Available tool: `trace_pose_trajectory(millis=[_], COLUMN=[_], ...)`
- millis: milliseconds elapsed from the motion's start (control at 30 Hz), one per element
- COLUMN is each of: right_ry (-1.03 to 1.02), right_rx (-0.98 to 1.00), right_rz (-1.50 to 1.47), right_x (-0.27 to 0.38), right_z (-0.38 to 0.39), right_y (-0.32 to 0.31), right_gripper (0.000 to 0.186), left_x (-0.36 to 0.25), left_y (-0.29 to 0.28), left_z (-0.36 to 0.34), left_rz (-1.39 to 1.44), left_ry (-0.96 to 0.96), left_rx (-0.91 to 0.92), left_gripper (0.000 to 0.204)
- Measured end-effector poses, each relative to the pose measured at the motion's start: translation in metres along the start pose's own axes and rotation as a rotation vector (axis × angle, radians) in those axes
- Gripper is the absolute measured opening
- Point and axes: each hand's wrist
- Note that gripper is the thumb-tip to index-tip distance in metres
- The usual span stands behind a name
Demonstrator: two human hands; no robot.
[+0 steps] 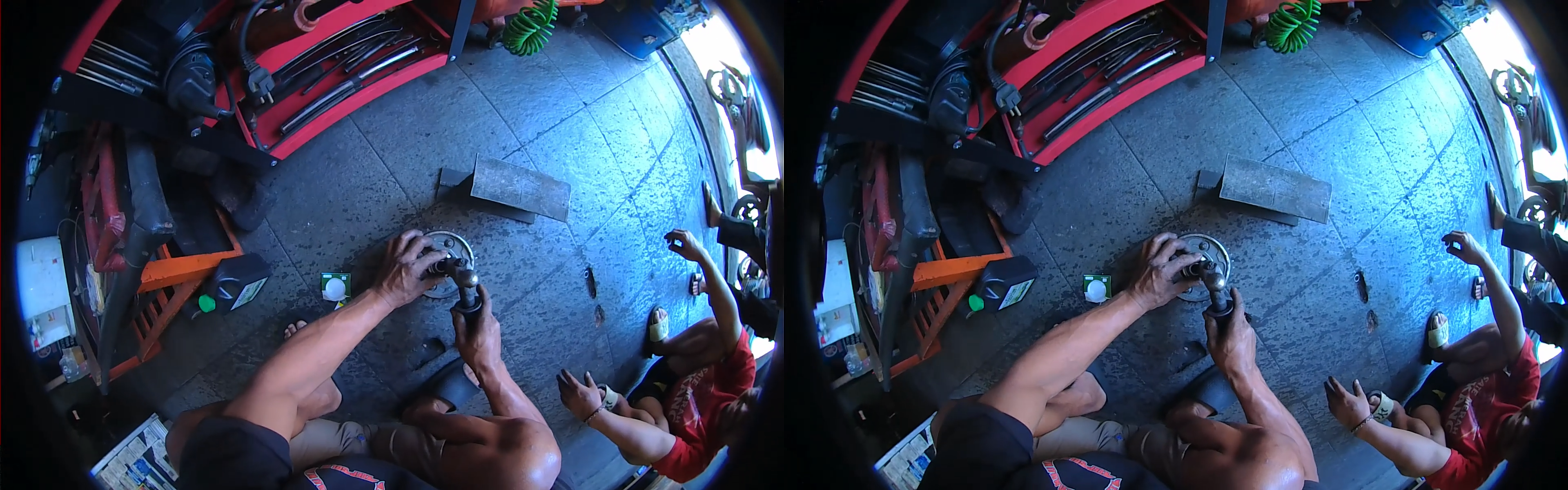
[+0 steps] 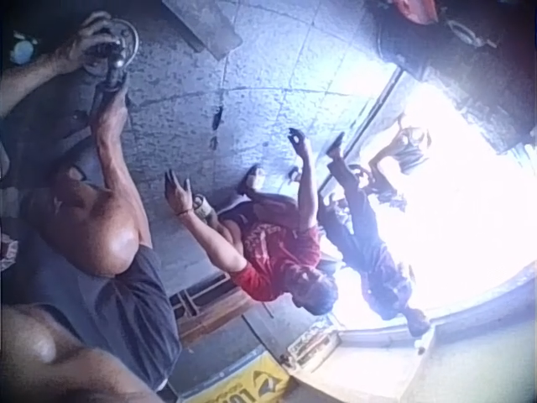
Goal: The recorder is replacing or repairing bearings and seals within a motorcycle component, using a hammer and various tools at a service bay station.
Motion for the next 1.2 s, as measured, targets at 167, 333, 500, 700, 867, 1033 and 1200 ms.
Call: trace_pose_trajectory(millis=[167, 333, 500, 700, 867, 1033, 1200], right_ry=[0.038, -0.011, -0.022, 0.008, -0.024, 0.032, 0.072], right_rx=[0.029, -0.013, -0.003, 0.029, 0.009, 0.1, 0.082], right_rz=[0.008, 0.009, -0.004, 0.012, 0.029, 0.059, 0.037], right_x=[0.0, 0.001, 0.005, 0.01, 0.009, 0.006, 0.009], right_z=[0.001, 0.001, 0.0, 0.001, 0.006, 0.001, 0.003], right_y=[0.002, 0.002, 0.004, 0.0, 0.0, 0.003, 0.001], right_gripper=[0.075, 0.075, 0.075, 0.075, 0.076, 0.077, 0.075], left_x=[0.0, 0.001, 0.003, 0.0, -0.008, 0.0, 0.008], left_y=[0.002, 0.002, 0.002, 0.001, 0.002, 0.01, 0.007], left_z=[0.001, 0.002, 0.003, 0.002, 0.017, 0.026, 0.024], left_rz=[0.027, 0.036, 0.031, 0.056, 0.209, 0.421, 0.406], left_ry=[-0.004, 0.003, 0.035, -0.004, -0.067, -0.573, -0.627], left_rx=[-0.014, -0.038, -0.033, -0.027, -0.163, -0.139, -0.047], left_gripper=[0.051, 0.051, 0.052, 0.07, 0.085, 0.066, 0.05])
Point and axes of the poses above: each hand's wrist, its own z-axis away from the middle knuckle, its own y-axis out of the palm, x = y × z, and after that the axes turned 1 degree about -x, right-handed
